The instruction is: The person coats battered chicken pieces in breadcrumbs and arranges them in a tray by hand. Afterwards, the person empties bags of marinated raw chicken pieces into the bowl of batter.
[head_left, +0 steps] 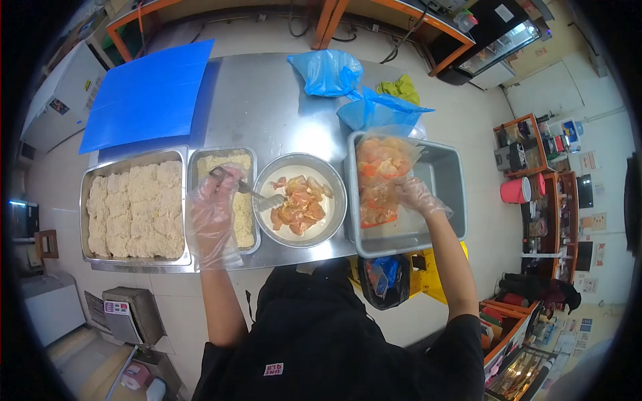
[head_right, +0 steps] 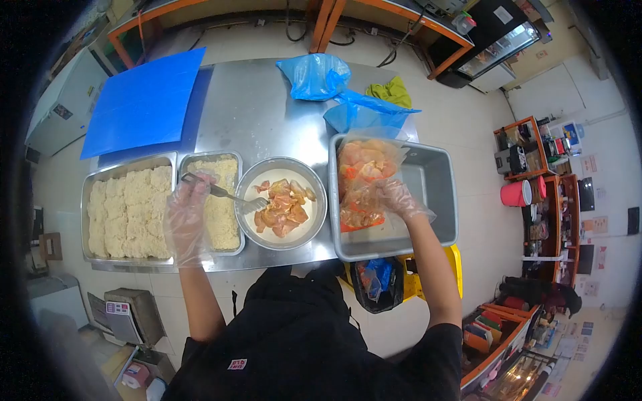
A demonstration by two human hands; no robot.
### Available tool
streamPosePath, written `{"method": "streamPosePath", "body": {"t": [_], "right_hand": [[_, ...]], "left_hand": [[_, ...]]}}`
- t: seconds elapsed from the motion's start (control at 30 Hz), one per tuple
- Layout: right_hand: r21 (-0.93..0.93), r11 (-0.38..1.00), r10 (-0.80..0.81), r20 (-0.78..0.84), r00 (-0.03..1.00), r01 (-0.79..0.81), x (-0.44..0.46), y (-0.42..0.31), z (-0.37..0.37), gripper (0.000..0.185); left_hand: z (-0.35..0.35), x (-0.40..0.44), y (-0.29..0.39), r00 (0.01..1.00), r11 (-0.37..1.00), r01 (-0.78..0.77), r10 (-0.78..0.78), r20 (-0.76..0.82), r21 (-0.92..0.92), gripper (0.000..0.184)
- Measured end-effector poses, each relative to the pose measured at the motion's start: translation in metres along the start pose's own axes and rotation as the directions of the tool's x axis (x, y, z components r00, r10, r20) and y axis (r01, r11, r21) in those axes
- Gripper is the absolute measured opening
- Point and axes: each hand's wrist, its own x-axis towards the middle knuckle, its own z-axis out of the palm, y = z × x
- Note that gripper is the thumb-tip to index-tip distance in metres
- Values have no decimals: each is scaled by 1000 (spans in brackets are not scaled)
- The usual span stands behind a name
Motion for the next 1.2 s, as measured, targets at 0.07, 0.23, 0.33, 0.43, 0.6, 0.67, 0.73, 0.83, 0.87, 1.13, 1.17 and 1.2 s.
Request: {"method": "streamPosePath", "body": {"t": [0.07,0.23,0.33,0.43,0.6,0.67,0.73,0.83,0.87,1.13,1.17,1.2], "right_hand": [[193,980,-37,-82,996,52,15,4,16,34],[-232,920,-280,177,944,316,38,32,36,39],[-402,880,-151,272,950,255,41,20,42,36],[-546,793,-16,424,906,269,53,11,52,31],[-571,740,255,728,637,357,73,-3,36,37],[-553,748,246,744,621,367,73,2,40,37],[-545,751,230,745,626,373,76,5,41,38],[-531,755,208,749,629,384,82,9,45,39],[-530,756,205,749,631,384,83,10,47,39],[-516,756,174,751,637,402,84,13,57,41],[-517,753,170,750,639,407,83,14,59,42],[-507,760,160,752,640,406,83,15,60,42]], "left_hand": [[-3,-4,1,1000,1000,28,-28,6,13,17],[-5,-10,-8,998,999,-50,50,-33,13,17],[-7,-13,-5,999,998,-28,30,-32,52,16],[-5,-15,-10,999,1000,-19,19,-28,8,13],[-6,-20,-5,998,998,-56,57,-17,17,15],[-9,-20,-4,998,997,-66,66,-9,51,15],[-12,-19,-5,997,994,-75,75,-2,74,16],[-10,-22,1,999,999,-37,37,-6,16,16],[-9,-22,1,999,999,-35,35,-8,-15,16],[-5,-19,-8,1000,995,-2,-1,-26,-95,15],[-6,-18,-7,1000,987,22,-22,-4,-160,15],[-6,-17,-5,999,973,46,-42,21,-225,14]]}}
